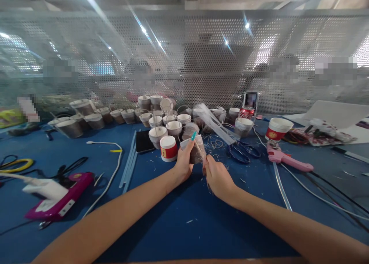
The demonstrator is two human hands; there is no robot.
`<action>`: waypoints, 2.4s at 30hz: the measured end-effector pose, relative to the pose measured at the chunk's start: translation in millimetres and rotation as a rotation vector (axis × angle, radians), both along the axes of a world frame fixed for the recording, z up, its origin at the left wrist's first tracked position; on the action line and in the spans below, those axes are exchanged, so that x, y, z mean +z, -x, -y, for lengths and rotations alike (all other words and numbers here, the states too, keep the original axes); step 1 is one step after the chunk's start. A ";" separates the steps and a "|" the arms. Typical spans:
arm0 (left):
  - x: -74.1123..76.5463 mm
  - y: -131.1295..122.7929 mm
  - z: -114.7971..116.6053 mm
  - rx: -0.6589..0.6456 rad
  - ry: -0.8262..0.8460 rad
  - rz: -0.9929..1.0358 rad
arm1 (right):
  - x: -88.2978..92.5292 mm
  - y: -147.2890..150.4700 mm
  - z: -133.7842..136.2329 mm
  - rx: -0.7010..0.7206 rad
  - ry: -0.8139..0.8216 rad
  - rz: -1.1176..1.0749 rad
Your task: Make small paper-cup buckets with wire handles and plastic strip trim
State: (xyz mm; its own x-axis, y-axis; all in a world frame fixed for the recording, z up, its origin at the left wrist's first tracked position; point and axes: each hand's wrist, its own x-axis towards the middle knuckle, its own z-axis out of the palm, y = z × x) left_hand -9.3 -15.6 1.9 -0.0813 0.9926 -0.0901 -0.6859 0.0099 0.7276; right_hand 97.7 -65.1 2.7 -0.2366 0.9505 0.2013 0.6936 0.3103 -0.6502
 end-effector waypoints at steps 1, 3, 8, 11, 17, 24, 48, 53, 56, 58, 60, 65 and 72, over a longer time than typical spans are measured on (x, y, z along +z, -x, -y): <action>-0.3 0.0 -0.2 -0.002 0.002 -0.002 | 0.2 0.4 -0.1 -0.011 -0.002 0.024; -1.0 -0.1 -0.9 -0.004 0.007 -0.007 | 0.1 0.8 -0.8 -0.035 -0.017 0.044; -2.6 0.0 -2.8 -0.003 -0.021 -0.027 | -2.5 0.5 -3.9 -0.087 0.024 -0.060; -2.9 0.0 -2.4 -0.016 -0.042 -0.036 | -3.6 0.7 -4.3 -0.068 0.004 -0.131; -2.7 -0.1 -0.3 -0.008 -0.073 -0.070 | -6.3 0.5 -3.5 -0.090 -0.036 -0.186; -1.4 1.4 1.7 0.010 -0.071 -0.094 | -6.3 -1.4 -4.7 -0.102 -0.044 -0.052; -2.1 0.2 2.7 0.028 -0.198 -0.140 | -0.9 -0.3 -3.7 -0.015 0.085 -0.264; -0.9 -0.2 3.8 0.031 -0.193 -0.138 | -7.1 0.9 -4.9 0.014 0.105 -0.444; -1.6 0.2 3.6 0.037 -0.180 -0.149 | -8.8 1.9 -5.0 0.013 0.214 -0.546; -2.2 0.3 3.2 0.035 -0.175 -0.153 | -8.2 2.4 -5.5 0.015 0.306 -0.610; -2.3 0.2 2.8 0.034 -0.178 -0.154 | -7.2 2.5 -6.6 0.024 0.375 -0.660; -2.5 -0.3 1.1 0.023 -0.151 -0.125 | -9.0 1.5 -9.5 -0.007 0.436 -0.733; -2.5 1.1 1.5 0.016 -0.122 -0.141 | -9.9 0.4 -4.6 0.008 0.374 -0.735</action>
State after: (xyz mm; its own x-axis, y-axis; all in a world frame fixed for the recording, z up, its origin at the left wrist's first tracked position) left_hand -10.4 -17.1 -0.6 -0.1007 0.9939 0.0448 -0.5764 -0.0950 0.8116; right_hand 97.2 -60.5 -7.3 -0.1748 0.9844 -0.0220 0.0491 -0.0136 -0.9987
